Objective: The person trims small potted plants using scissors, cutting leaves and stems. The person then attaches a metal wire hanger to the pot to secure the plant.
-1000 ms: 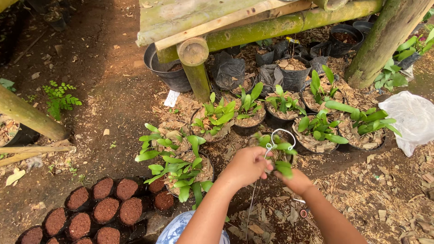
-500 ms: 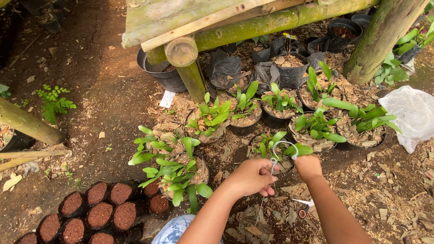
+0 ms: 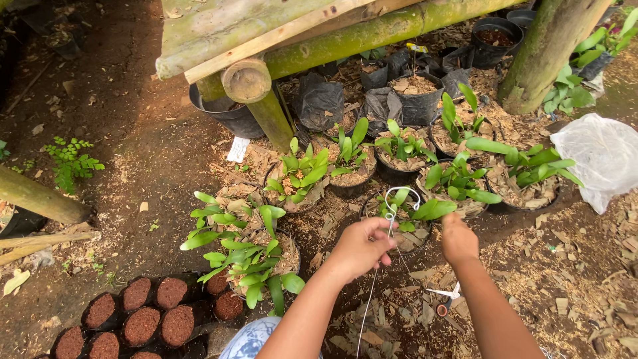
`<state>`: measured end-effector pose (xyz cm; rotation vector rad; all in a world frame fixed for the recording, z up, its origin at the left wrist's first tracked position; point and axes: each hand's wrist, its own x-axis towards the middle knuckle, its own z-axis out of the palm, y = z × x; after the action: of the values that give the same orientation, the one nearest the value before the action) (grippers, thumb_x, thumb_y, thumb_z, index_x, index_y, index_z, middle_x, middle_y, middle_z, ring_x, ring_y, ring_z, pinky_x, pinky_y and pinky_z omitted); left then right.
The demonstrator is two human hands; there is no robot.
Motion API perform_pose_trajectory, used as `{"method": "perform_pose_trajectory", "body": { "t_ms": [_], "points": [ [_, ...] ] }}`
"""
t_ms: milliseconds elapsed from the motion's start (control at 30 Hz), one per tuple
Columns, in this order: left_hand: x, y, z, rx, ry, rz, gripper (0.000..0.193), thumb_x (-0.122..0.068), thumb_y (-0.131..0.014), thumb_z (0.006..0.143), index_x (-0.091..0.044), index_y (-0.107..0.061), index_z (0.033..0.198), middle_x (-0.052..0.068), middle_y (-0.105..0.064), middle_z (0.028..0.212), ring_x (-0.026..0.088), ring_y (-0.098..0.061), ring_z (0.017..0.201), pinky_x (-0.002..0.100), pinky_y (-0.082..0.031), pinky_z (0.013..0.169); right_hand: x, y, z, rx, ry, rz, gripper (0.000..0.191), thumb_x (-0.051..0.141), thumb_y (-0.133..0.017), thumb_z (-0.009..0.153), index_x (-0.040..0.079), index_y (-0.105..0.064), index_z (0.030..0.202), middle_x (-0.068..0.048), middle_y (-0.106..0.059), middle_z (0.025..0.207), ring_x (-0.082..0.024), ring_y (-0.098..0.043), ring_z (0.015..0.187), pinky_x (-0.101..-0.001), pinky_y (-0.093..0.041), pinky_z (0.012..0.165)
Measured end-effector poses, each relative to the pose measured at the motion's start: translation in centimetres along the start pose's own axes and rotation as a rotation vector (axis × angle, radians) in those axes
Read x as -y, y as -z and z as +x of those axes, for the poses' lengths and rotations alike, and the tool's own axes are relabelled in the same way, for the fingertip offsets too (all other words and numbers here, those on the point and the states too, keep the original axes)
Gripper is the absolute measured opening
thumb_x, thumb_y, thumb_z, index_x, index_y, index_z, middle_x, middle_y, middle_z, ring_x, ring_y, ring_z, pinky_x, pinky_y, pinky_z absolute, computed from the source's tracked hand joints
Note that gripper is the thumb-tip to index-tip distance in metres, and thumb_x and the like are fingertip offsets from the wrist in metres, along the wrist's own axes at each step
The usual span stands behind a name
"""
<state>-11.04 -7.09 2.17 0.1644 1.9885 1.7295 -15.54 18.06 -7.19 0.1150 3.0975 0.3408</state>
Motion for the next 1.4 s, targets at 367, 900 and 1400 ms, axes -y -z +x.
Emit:
{"method": "perform_pose_trajectory", "body": {
  "t_ms": [367, 900, 1400],
  "points": [
    [1.3, -1.8, 1.6, -0.066, -0.201, -0.099, 0.038, -0.007, -0.068, 0.093, -0.008, -0.067, 0.131, 0.003, -0.068, 0.087, 0.009, -0.067, 0.065, 0.025, -0.05, 0.052, -0.6, 5.7, -11.6, 0.669, 0.285, 1.276, 0.058, 0.036, -0.075, 0.078, 0.023, -0.06, 0.132, 0.002, -0.073, 0.112, -0.012, -0.067, 0.075, -0.0292, -0.062, 0.072],
    [0.4, -3.1, 1.2, -0.085, -0.15, -0.183, 0.034, -0.007, -0.063, 0.096, -0.009, -0.065, 0.13, 0.002, -0.065, 0.099, 0.01, -0.068, 0.07, 0.025, -0.051, 0.056, 7.6, -1.4, -17.4, 0.403, 0.248, 0.805, 0.004, 0.005, -0.078, 0.082, 0.009, -0.077, 0.08, -0.007, -0.08, 0.089, -0.015, -0.077, 0.079, -0.0277, -0.063, 0.081],
    [1.4, -1.1, 2.4, -0.113, -0.168, -0.251, 0.031, -0.009, -0.065, 0.097, -0.011, -0.064, 0.129, 0.002, -0.062, 0.099, 0.011, -0.068, 0.073, 0.026, -0.05, 0.058, 14.1, -0.5, -14.5, 0.455, 0.232, 1.155, 0.011, 0.002, -0.081, 0.076, 0.001, -0.071, 0.073, -0.006, -0.071, 0.069, -0.011, -0.062, 0.061, -0.0277, -0.051, 0.058]
  ]
}}
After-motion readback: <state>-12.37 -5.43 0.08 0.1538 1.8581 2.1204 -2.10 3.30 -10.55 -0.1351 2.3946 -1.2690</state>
